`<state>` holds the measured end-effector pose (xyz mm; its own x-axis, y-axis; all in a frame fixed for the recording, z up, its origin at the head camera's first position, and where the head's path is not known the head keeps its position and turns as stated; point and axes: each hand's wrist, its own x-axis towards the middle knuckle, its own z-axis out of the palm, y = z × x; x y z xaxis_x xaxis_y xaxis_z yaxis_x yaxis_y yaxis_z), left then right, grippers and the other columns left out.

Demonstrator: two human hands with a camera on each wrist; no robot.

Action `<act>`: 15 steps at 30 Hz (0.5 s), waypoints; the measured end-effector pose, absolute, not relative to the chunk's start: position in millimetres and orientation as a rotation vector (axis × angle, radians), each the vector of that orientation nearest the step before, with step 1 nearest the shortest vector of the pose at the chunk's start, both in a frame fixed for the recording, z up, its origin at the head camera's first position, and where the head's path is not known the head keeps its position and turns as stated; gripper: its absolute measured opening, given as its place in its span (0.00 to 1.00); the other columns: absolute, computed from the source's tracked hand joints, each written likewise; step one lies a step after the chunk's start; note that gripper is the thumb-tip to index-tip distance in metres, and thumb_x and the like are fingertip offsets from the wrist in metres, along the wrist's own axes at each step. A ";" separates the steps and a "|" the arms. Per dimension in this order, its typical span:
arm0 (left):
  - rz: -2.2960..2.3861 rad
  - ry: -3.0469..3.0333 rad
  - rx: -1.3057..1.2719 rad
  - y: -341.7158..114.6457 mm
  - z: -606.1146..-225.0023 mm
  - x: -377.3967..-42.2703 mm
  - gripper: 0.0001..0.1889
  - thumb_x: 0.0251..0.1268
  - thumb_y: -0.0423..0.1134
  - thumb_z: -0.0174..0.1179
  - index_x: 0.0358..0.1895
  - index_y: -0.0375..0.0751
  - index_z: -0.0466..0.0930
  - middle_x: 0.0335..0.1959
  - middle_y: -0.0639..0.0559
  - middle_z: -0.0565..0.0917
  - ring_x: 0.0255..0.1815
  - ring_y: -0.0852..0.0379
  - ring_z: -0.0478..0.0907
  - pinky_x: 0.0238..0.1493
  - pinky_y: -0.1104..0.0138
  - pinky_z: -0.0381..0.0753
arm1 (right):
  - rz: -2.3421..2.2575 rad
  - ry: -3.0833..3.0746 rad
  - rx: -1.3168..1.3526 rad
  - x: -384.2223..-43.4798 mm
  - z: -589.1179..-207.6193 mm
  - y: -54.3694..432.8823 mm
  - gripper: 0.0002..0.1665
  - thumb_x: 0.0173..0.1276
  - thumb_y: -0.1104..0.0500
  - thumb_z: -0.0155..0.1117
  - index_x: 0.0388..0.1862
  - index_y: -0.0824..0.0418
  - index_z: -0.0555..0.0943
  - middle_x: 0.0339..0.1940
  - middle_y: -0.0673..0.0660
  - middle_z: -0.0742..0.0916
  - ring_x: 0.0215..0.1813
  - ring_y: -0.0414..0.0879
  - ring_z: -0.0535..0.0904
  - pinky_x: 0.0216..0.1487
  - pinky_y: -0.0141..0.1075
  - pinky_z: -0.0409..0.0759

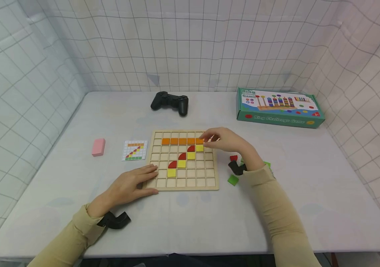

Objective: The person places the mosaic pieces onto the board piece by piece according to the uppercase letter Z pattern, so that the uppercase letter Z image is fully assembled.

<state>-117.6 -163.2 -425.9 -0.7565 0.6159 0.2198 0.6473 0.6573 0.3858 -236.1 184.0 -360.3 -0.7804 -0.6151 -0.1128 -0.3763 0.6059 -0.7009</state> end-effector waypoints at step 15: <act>-0.688 -2.815 -1.069 -162.7 -425.6 -118.7 0.33 0.57 0.59 0.62 0.59 0.37 0.76 0.64 0.45 0.72 0.67 0.49 0.65 0.64 0.56 0.67 | -1.050 2.556 -0.652 -230.6 -379.7 239.9 0.21 0.68 0.53 0.61 0.56 0.62 0.78 0.44 0.55 0.83 0.40 0.49 0.76 0.41 0.39 0.77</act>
